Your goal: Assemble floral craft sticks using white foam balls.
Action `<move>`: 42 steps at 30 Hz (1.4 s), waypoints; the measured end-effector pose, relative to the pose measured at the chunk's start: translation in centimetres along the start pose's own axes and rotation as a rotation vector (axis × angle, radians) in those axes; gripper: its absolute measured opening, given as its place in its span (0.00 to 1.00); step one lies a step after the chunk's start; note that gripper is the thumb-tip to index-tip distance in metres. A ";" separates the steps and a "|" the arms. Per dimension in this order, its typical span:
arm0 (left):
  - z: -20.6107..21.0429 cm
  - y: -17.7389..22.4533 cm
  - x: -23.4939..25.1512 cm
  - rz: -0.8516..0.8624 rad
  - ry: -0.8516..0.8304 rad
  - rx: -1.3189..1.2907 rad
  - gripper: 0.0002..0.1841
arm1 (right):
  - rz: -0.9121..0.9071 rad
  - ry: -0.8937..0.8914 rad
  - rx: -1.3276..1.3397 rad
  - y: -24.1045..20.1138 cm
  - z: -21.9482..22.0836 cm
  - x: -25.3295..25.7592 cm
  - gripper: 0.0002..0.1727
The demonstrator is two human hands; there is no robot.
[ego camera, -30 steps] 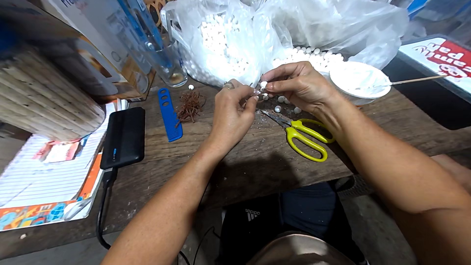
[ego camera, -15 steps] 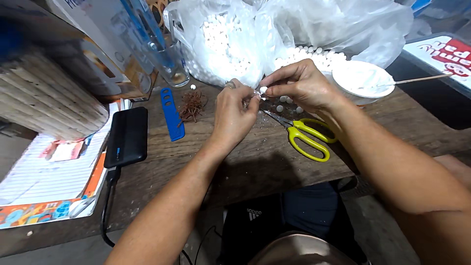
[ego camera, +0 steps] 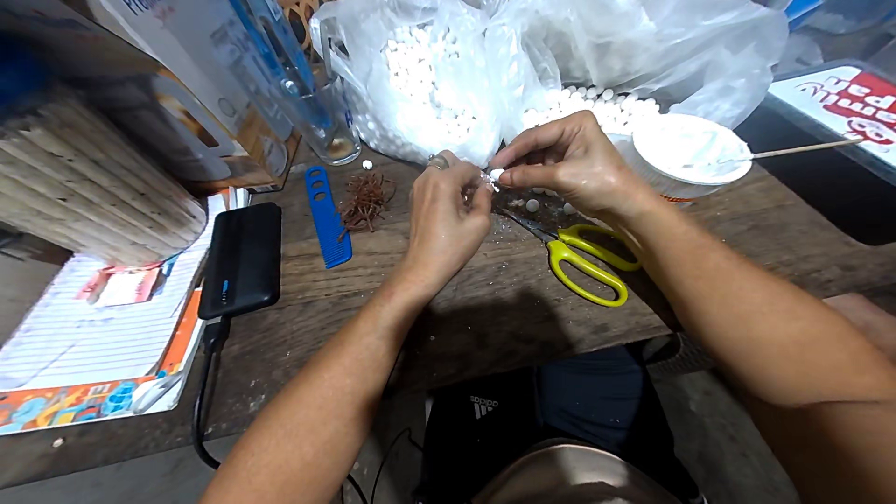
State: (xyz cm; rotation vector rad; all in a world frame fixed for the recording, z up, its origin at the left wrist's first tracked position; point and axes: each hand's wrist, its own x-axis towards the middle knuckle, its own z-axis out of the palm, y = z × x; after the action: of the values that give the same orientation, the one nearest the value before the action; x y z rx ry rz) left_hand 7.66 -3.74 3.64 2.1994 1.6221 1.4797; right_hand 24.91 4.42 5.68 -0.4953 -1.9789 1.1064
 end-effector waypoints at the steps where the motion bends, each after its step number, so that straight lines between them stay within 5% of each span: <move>1: 0.0 0.0 0.0 0.004 0.003 0.003 0.06 | -0.008 -0.002 -0.004 0.0 0.0 0.0 0.09; 9: -1.3 -0.5 0.9 -0.148 0.062 -0.052 0.08 | 0.063 0.101 0.010 0.7 0.1 0.9 0.08; 14: -1.9 -1.0 1.5 -0.321 0.077 -0.197 0.04 | 0.193 -0.017 -0.476 1.8 0.4 2.5 0.06; 21: -1.6 -0.8 1.3 -0.309 0.101 -0.257 0.03 | 0.252 -0.129 -0.789 1.8 2.1 3.5 0.08; 24: -1.4 -0.9 1.3 -0.298 0.107 -0.225 0.03 | 0.221 -0.085 -0.655 1.6 1.3 3.0 0.07; 28: -1.2 -0.9 1.1 -0.247 0.118 -0.179 0.04 | 0.280 0.052 -0.048 0.0 -0.2 1.5 0.11; 32: -0.9 -0.6 0.9 -0.207 0.118 -0.179 0.04 | 0.301 0.087 0.263 0.0 -0.5 0.1 0.15; 42: -0.6 -0.4 0.7 -0.132 0.143 -0.202 0.04 | 0.284 0.119 0.301 0.0 -0.1 -0.2 0.15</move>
State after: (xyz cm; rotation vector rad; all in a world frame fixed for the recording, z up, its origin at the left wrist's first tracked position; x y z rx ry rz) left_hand 6.96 -3.34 4.22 1.8836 1.5431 1.7129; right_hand 25.13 4.33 5.67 -0.6760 -1.6346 1.4864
